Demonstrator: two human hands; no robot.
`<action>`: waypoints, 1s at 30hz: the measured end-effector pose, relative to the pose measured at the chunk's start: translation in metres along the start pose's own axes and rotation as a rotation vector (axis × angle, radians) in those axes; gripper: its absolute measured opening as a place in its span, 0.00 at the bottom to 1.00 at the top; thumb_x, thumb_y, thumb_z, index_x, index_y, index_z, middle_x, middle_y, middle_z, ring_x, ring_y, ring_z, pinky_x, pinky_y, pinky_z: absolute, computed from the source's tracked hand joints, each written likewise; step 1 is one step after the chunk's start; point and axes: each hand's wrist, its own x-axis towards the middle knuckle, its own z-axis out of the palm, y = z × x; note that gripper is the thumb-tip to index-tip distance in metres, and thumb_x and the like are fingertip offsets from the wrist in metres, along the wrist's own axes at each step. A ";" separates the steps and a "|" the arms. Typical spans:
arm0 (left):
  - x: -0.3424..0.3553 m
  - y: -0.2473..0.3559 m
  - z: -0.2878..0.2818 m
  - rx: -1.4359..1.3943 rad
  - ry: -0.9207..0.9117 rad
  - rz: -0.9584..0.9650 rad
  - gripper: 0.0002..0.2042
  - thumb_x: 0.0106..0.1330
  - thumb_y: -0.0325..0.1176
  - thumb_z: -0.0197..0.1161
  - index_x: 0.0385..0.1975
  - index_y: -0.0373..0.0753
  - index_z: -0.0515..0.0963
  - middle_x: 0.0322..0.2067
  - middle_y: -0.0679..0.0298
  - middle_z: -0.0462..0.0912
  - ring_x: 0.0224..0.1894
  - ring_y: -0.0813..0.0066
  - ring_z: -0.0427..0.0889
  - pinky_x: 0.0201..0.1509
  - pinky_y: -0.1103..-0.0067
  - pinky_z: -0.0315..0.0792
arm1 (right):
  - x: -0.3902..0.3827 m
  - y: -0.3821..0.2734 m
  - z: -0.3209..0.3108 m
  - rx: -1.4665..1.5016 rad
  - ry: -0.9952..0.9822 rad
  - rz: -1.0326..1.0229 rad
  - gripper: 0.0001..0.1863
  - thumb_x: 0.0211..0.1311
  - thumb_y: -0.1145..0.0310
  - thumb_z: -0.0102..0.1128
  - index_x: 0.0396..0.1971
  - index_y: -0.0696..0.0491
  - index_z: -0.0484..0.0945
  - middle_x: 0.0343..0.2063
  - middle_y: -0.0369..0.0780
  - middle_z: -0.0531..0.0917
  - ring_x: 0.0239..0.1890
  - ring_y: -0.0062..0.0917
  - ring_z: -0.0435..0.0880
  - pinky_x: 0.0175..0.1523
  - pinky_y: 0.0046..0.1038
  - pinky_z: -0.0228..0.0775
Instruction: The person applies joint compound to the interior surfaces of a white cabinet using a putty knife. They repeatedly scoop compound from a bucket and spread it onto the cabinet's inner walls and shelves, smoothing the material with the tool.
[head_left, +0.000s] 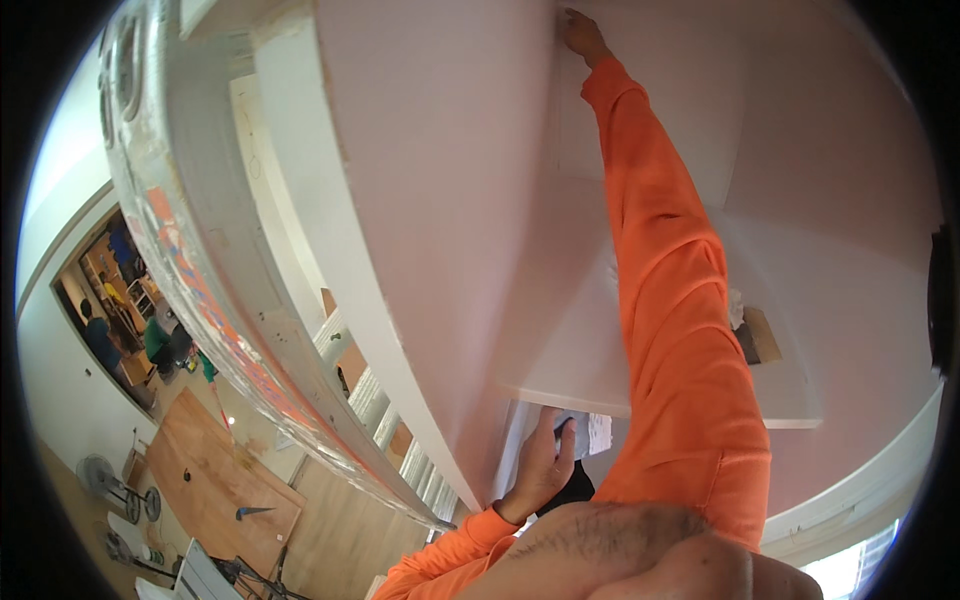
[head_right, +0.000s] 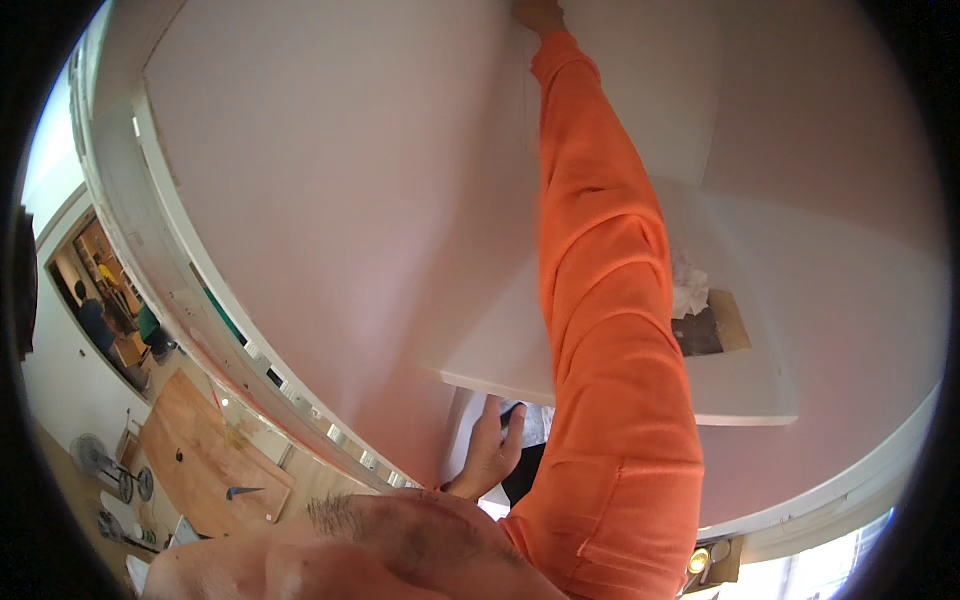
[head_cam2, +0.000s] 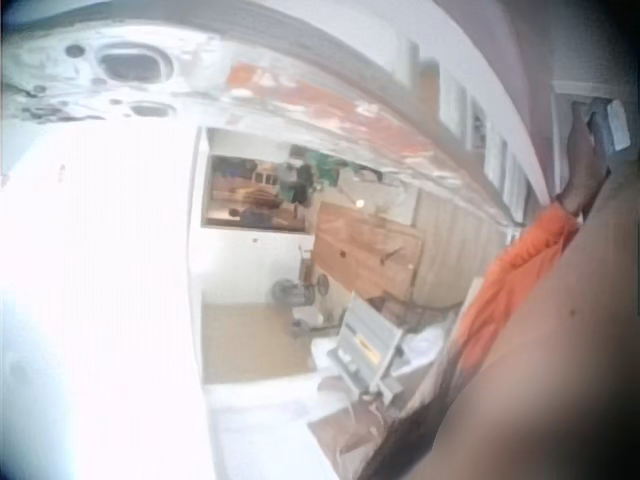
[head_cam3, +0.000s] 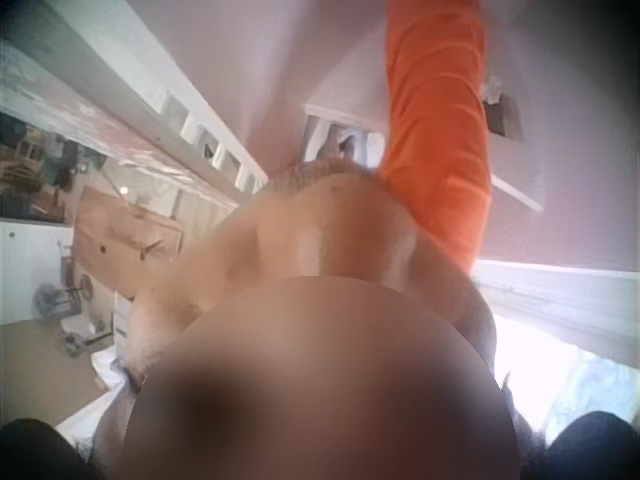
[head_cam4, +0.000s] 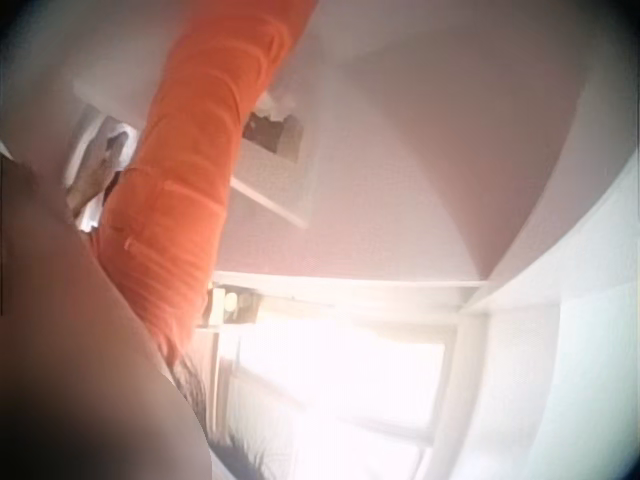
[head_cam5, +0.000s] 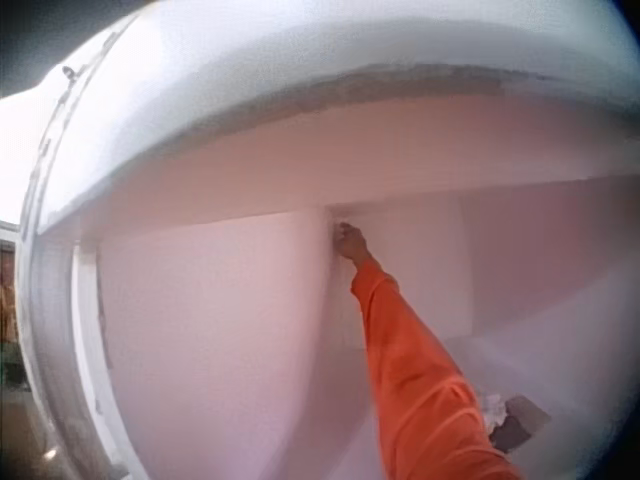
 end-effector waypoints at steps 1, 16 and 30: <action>-0.001 0.000 0.000 0.032 -0.009 0.020 0.16 0.73 0.32 0.49 0.57 0.34 0.63 0.46 0.43 0.78 0.49 0.43 0.78 0.48 0.64 0.73 | 0.003 0.000 -0.001 -0.034 0.027 -0.034 0.27 0.65 0.61 0.53 0.64 0.48 0.68 0.54 0.42 0.79 0.50 0.35 0.79 0.53 0.31 0.72; 0.009 -0.011 0.010 0.079 -0.109 -0.185 0.17 0.73 0.37 0.49 0.57 0.39 0.63 0.47 0.43 0.78 0.49 0.40 0.78 0.48 0.61 0.71 | 0.016 0.033 0.010 -0.308 0.000 0.026 0.26 0.68 0.53 0.45 0.66 0.36 0.66 0.57 0.44 0.77 0.54 0.33 0.79 0.61 0.32 0.68; 0.002 -0.023 0.019 0.128 -0.117 -0.138 0.13 0.73 0.38 0.51 0.48 0.38 0.64 0.33 0.41 0.79 0.35 0.40 0.80 0.36 0.58 0.71 | -0.001 -0.017 0.015 -0.394 -0.012 0.242 0.36 0.65 0.43 0.41 0.72 0.32 0.50 0.60 0.49 0.70 0.60 0.46 0.62 0.63 0.48 0.55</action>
